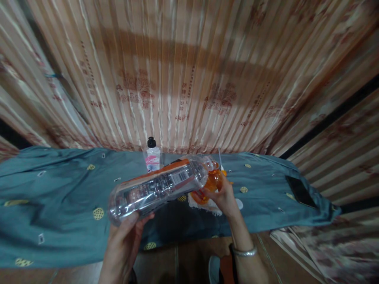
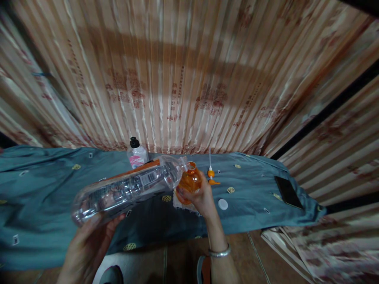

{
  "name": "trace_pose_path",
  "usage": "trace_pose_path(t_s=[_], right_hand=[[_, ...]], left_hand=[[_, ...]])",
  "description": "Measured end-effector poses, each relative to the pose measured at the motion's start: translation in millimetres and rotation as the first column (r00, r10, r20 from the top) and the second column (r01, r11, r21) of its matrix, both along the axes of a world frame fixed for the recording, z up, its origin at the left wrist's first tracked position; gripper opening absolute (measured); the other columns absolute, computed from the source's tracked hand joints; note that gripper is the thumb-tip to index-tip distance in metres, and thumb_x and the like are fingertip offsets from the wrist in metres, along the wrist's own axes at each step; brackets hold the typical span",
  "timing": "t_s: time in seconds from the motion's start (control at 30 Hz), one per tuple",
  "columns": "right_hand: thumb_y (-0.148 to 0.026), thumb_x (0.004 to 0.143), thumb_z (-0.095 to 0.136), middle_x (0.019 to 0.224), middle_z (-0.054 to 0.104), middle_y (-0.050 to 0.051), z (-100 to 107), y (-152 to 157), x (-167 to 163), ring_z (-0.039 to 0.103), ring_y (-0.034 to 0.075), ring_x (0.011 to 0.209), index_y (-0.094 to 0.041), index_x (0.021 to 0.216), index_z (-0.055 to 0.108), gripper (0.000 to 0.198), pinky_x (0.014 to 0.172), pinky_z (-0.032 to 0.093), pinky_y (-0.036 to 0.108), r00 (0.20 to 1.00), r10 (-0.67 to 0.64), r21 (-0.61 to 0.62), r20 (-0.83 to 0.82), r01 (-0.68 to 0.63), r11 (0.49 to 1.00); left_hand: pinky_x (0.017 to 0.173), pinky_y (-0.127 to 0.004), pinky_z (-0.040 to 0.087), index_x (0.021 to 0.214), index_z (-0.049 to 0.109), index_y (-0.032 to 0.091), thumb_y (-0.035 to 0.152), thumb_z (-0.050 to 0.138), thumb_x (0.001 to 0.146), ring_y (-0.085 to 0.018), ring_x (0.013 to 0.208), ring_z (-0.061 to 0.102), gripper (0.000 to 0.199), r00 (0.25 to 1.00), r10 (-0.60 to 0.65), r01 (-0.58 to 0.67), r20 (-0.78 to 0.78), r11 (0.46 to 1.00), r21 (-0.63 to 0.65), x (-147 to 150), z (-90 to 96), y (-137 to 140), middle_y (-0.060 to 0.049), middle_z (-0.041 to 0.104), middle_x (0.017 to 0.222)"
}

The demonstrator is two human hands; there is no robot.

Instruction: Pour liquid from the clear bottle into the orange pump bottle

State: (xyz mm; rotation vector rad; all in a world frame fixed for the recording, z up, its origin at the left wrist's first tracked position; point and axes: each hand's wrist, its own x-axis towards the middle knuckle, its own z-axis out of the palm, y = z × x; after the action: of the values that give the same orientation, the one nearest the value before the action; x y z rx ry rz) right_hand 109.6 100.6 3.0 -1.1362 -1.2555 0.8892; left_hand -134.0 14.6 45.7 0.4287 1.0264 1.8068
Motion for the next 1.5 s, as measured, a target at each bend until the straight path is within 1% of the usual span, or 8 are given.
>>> trace_pose_path(t_s=[0.37, 0.6, 0.7, 0.8, 1.0, 1.17, 1.33, 1.5], right_hand=[[-0.043, 0.058, 0.097, 0.113, 0.077, 0.008, 0.2, -1.0, -3.6, 0.076, 0.030, 0.103, -0.024, 0.116, 0.064, 0.069, 0.094, 0.063, 0.046, 0.998, 0.018, 0.025, -0.057, -0.017, 1.000], [-0.044, 0.060, 0.096, 0.116, 0.076, 0.008, -2.8, 0.7, -1.2, 0.074, 0.030, 0.107, -0.024, 0.119, 0.064, 0.070, 0.098, 0.061, 0.047, 0.999, 0.038, 0.034, -0.028, -0.037, 0.999], [-0.043, 0.059, 0.096, 0.115, 0.076, 0.008, -2.9, 1.0, -1.9, 0.075, 0.031, 0.107, -0.024, 0.119, 0.064, 0.071, 0.099, 0.061, 0.048, 0.999, 0.028, 0.030, -0.034, -0.027, 0.999], [-0.041, 0.059, 0.096, 0.115, 0.076, 0.008, -3.3, 1.6, -3.0, 0.075, 0.031, 0.108, -0.024, 0.118, 0.064, 0.069, 0.099, 0.062, 0.048, 0.998, 0.042, 0.033, -0.047, -0.041, 0.999], [-0.037, 0.060, 0.096, 0.115, 0.077, 0.007, -6.1, 4.6, -3.0, 0.076, 0.030, 0.106, -0.026, 0.118, 0.064, 0.067, 0.098, 0.062, 0.048, 0.996, 0.050, 0.036, -0.071, -0.047, 0.998], [-0.037, 0.061, 0.095, 0.115, 0.077, 0.007, -1.8, 5.9, -1.8, 0.075, 0.030, 0.109, -0.025, 0.115, 0.063, 0.064, 0.100, 0.061, 0.047, 0.996, 0.074, 0.038, -0.059, -0.071, 0.997], [-0.036, 0.057, 0.096, 0.112, 0.078, 0.005, 7.7, 5.9, -2.0, 0.076, 0.030, 0.107, -0.026, 0.109, 0.064, 0.062, 0.097, 0.063, 0.044, 0.995, 0.089, 0.013, -0.053, -0.088, 0.996], [-0.042, 0.055, 0.097, 0.106, 0.079, 0.005, 9.4, 7.5, -2.1, 0.077, 0.029, 0.102, -0.025, 0.107, 0.066, 0.063, 0.093, 0.064, 0.044, 0.997, 0.065, 0.012, -0.040, -0.064, 0.998]], left_hand=[[0.059, -0.022, 0.066, 0.114, 0.079, 0.033, 0.034, 0.103, 0.047, -0.019, 0.086, 0.073, 0.071, 0.998, 0.019, -0.020, 0.062, 1.000, 0.008, 2.7, -0.6, 1.1, 0.003, 0.081, 0.100], [0.057, -0.025, 0.067, 0.107, 0.080, 0.030, 0.032, 0.104, 0.044, -0.019, 0.084, 0.072, 0.067, 0.996, 0.038, -0.038, 0.082, 0.999, 0.000, 4.1, 3.0, -0.7, 0.004, 0.080, 0.097], [0.058, -0.026, 0.067, 0.098, 0.081, 0.027, 0.031, 0.104, 0.044, -0.020, 0.086, 0.072, 0.059, 0.996, 0.045, -0.044, 0.076, 0.999, -0.009, 3.7, 2.4, -2.2, 0.002, 0.080, 0.091], [0.061, -0.027, 0.067, 0.092, 0.081, 0.024, 0.032, 0.103, 0.045, -0.022, 0.087, 0.073, 0.052, 0.998, 0.031, -0.030, 0.053, 0.999, -0.013, 2.2, 0.2, -2.8, -0.001, 0.080, 0.096], [0.062, -0.026, 0.067, 0.100, 0.081, 0.023, 0.033, 0.101, 0.049, -0.023, 0.091, 0.073, 0.055, 0.999, 0.015, -0.014, 0.038, 1.000, -0.019, -0.7, -3.0, -2.0, -0.003, 0.080, 0.105], [0.062, -0.026, 0.066, 0.107, 0.080, 0.022, 0.030, 0.102, 0.048, -0.023, 0.087, 0.072, 0.064, 0.999, 0.000, 0.000, 0.045, 1.000, -0.011, -0.7, -3.2, -1.2, -0.002, 0.080, 0.097], [0.062, -0.026, 0.066, 0.110, 0.079, 0.022, 0.024, 0.097, 0.056, -0.021, 0.083, 0.073, 0.057, 0.998, 0.003, -0.004, 0.066, 1.000, 0.012, -0.9, -6.9, 0.6, -0.002, 0.080, 0.092], [0.060, -0.027, 0.066, 0.108, 0.080, 0.023, 0.020, 0.099, 0.052, -0.021, 0.077, 0.073, 0.060, 0.995, 0.003, -0.006, 0.100, 1.000, 0.030, -1.6, -11.1, 2.8, 0.000, 0.078, 0.082]])
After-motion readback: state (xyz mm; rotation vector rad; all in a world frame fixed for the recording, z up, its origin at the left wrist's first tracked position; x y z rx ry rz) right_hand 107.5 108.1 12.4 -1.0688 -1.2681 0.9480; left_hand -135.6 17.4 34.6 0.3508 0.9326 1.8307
